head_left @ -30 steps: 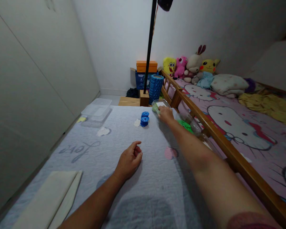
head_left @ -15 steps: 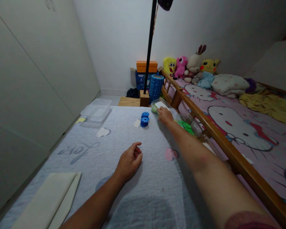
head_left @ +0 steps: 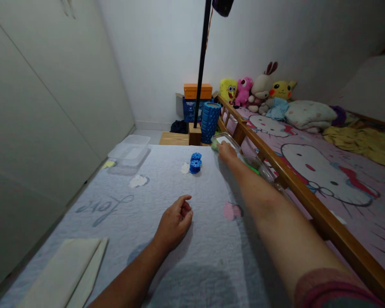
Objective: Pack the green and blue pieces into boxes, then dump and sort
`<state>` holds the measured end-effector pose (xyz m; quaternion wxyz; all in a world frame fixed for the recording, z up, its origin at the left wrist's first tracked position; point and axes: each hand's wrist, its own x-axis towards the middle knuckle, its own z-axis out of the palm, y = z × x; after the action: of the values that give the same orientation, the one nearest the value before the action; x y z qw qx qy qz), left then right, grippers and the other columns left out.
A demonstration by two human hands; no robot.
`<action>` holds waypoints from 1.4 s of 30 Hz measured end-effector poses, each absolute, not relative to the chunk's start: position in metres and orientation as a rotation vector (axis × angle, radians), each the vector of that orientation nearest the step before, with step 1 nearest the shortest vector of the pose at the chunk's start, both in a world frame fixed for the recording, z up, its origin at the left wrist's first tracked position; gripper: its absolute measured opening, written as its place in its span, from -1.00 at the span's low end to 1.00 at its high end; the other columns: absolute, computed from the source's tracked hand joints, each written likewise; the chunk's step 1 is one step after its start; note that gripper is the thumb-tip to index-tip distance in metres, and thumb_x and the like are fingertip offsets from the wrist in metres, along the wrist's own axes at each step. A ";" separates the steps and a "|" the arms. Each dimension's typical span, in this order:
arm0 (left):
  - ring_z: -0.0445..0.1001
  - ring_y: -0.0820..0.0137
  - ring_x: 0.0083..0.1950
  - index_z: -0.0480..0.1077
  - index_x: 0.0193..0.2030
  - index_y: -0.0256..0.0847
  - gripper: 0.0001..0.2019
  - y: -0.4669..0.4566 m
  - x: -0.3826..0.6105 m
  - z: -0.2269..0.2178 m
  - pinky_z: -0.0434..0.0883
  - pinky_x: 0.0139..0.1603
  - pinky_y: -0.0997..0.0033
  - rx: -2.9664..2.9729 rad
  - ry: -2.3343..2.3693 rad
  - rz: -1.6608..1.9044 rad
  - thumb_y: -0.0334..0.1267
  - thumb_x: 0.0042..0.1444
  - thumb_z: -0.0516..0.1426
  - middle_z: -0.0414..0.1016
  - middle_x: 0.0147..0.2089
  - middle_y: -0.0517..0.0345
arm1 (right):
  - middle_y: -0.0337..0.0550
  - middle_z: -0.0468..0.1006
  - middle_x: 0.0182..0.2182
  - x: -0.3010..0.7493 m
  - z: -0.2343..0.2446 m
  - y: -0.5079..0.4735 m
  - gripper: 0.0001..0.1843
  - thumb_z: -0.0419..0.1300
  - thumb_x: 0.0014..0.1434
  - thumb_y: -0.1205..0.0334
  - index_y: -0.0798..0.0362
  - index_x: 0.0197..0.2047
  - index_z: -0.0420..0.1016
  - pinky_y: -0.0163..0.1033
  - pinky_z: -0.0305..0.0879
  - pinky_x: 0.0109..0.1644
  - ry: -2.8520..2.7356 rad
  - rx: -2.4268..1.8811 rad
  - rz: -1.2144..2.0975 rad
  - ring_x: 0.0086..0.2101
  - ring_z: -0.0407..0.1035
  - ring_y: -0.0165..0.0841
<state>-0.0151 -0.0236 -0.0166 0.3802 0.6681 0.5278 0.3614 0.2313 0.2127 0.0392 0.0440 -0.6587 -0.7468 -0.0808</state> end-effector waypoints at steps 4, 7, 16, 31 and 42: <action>0.47 0.40 -0.32 0.35 0.14 -0.21 -0.61 -0.023 -0.015 -0.016 0.38 -0.23 0.38 1.709 1.351 0.917 -0.24 0.15 0.09 0.52 -0.21 0.12 | 0.22 0.45 0.06 0.241 0.041 0.221 -0.59 0.04 0.25 0.44 0.09 0.11 0.51 -0.10 0.33 -0.07 -2.218 -2.089 -0.229 -0.02 0.40 -0.07; 0.46 0.40 -0.33 0.36 0.13 -0.20 -0.61 -0.024 -0.015 -0.015 0.38 -0.24 0.38 1.698 1.357 0.911 -0.23 0.15 0.09 0.53 -0.21 0.13 | 0.23 0.44 0.08 0.251 0.041 0.223 -0.60 0.04 0.27 0.42 0.08 0.11 0.51 -0.09 0.33 -0.06 -2.130 -2.157 -0.197 -0.01 0.40 -0.04; 0.46 0.40 -0.31 0.36 0.12 -0.18 -0.62 -0.025 -0.015 -0.015 0.39 -0.22 0.36 1.708 1.365 0.908 -0.24 0.16 0.08 0.53 -0.21 0.12 | 0.26 0.41 0.11 0.275 0.041 0.219 -0.66 0.08 0.31 0.31 0.06 0.09 0.53 -0.07 0.28 -0.02 -1.951 -2.272 -0.133 0.04 0.37 0.02; 0.48 0.40 -0.31 0.37 0.12 -0.20 -0.63 -0.024 -0.016 -0.018 0.39 -0.20 0.37 1.729 1.357 0.915 -0.23 0.17 0.08 0.53 -0.21 0.13 | 0.21 0.46 0.04 0.294 0.044 0.213 -0.58 0.06 0.24 0.38 0.05 0.13 0.49 -0.13 0.29 -0.12 -1.953 -2.344 -0.199 -0.04 0.44 -0.07; 0.46 0.41 -0.33 0.36 0.11 -0.21 -0.63 -0.024 -0.015 -0.016 0.39 -0.22 0.37 1.723 1.363 0.898 -0.23 0.17 0.07 0.52 -0.21 0.13 | 0.22 0.49 0.03 0.306 0.042 0.219 -0.53 0.05 0.19 0.41 0.07 0.14 0.52 -0.12 0.27 -0.08 -1.947 -2.306 -0.231 -0.02 0.42 -0.05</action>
<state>-0.0146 -0.0240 -0.0162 0.3746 0.6731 0.5324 0.3509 0.3062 0.2190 0.0425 0.0571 -0.7606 -0.6422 -0.0761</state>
